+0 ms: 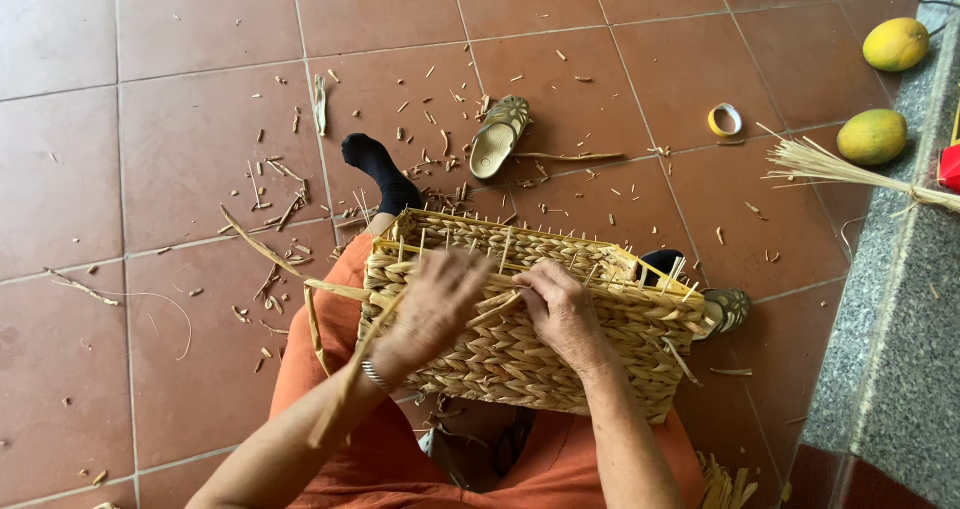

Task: The person sits on the floor with a woven basket on their lap and weaves flat plant fiber strips around the basket's rim, threading and tightening the strips over the upright stakes. They pull new strips from bundles beside them and work the weave around the basket edge.

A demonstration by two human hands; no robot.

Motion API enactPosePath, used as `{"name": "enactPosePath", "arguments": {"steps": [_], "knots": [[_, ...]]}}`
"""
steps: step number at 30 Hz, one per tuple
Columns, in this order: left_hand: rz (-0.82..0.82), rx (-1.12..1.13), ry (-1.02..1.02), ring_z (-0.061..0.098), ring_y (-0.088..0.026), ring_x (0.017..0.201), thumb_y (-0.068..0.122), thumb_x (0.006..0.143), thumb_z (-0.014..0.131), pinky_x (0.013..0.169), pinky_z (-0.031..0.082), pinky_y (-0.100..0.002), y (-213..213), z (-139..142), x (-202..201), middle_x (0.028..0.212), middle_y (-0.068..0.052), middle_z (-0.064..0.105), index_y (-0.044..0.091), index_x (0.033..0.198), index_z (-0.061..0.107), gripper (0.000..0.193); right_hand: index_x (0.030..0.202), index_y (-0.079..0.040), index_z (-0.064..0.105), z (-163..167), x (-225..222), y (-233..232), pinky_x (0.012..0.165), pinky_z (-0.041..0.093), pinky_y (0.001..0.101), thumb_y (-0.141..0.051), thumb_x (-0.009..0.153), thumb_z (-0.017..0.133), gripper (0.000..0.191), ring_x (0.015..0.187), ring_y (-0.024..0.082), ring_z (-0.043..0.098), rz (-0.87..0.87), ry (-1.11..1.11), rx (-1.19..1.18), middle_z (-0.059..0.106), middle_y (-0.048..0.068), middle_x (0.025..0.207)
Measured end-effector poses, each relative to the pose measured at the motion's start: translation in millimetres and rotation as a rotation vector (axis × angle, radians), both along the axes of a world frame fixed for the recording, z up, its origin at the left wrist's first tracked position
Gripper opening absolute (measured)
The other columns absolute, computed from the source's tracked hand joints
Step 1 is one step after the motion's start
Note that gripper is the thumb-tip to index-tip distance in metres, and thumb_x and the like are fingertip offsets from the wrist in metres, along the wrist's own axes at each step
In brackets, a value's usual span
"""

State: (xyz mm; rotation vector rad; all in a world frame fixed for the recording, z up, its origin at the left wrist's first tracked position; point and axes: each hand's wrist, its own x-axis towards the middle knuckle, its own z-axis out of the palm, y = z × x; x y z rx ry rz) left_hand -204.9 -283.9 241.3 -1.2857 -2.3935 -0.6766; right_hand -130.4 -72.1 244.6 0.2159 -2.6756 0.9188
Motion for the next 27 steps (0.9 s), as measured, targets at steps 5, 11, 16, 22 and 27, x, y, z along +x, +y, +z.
{"name": "enactPosePath", "arguments": {"steps": [5,11,16,22,27], "knots": [[0.137,-0.137,-0.001,0.052,-0.028,0.108,0.001,0.075,0.069,0.093,0.043,-0.043,-45.9,7.9,-13.1,0.120,-0.012,0.058,0.012,0.094,0.061,0.024,0.095,-0.004,0.074,-12.1,-5.5,-7.9,0.064,0.064,0.0258,-0.007,0.091,0.078,0.006,0.075,0.016,0.072,-0.119,0.118,0.052,0.072,0.007,0.088],[0.146,-0.318,-0.339,0.052,-0.026,0.096,0.015,0.091,0.068,0.084,0.043,-0.042,-62.5,-4.1,-23.4,0.101,-0.008,0.057,0.008,0.109,0.065,0.019,0.093,-0.002,0.070,-29.7,-9.7,-12.0,0.053,0.059,0.0255,-0.013,0.090,0.080,0.016,0.064,0.014,0.069,-0.284,0.137,0.051,0.070,0.007,0.078],[-0.016,-0.150,-0.024,0.054,-0.025,0.101,0.004,0.088,0.067,0.087,0.046,-0.041,-62.9,3.9,-5.7,0.110,-0.007,0.058,0.011,0.113,0.065,0.026,0.100,0.005,0.065,-45.9,-15.2,-18.7,0.047,0.057,0.0224,-0.009,0.093,0.076,0.019,0.068,0.015,0.065,-0.315,0.305,0.122,0.066,0.016,0.088],[-0.096,-0.082,-0.075,0.057,-0.030,0.100,0.013,0.077,0.068,0.092,0.047,-0.044,-53.3,9.2,16.1,0.105,-0.014,0.059,0.002,0.113,0.062,0.038,0.100,-0.002,0.071,-33.3,-20.0,-23.1,0.063,0.064,0.0222,0.000,0.099,0.067,0.005,0.080,0.015,0.071,-0.105,0.278,0.174,0.072,0.011,0.095],[-0.013,-0.171,-0.270,0.059,-0.024,0.092,0.016,0.093,0.063,0.085,0.047,-0.040,-55.1,10.5,4.0,0.100,-0.008,0.062,0.006,0.107,0.061,0.017,0.111,-0.004,0.073,14.2,-1.5,-7.7,0.073,0.066,0.0290,0.000,0.092,0.069,0.020,0.089,0.019,0.075,0.008,-0.058,-0.077,0.076,0.013,0.107]]}}
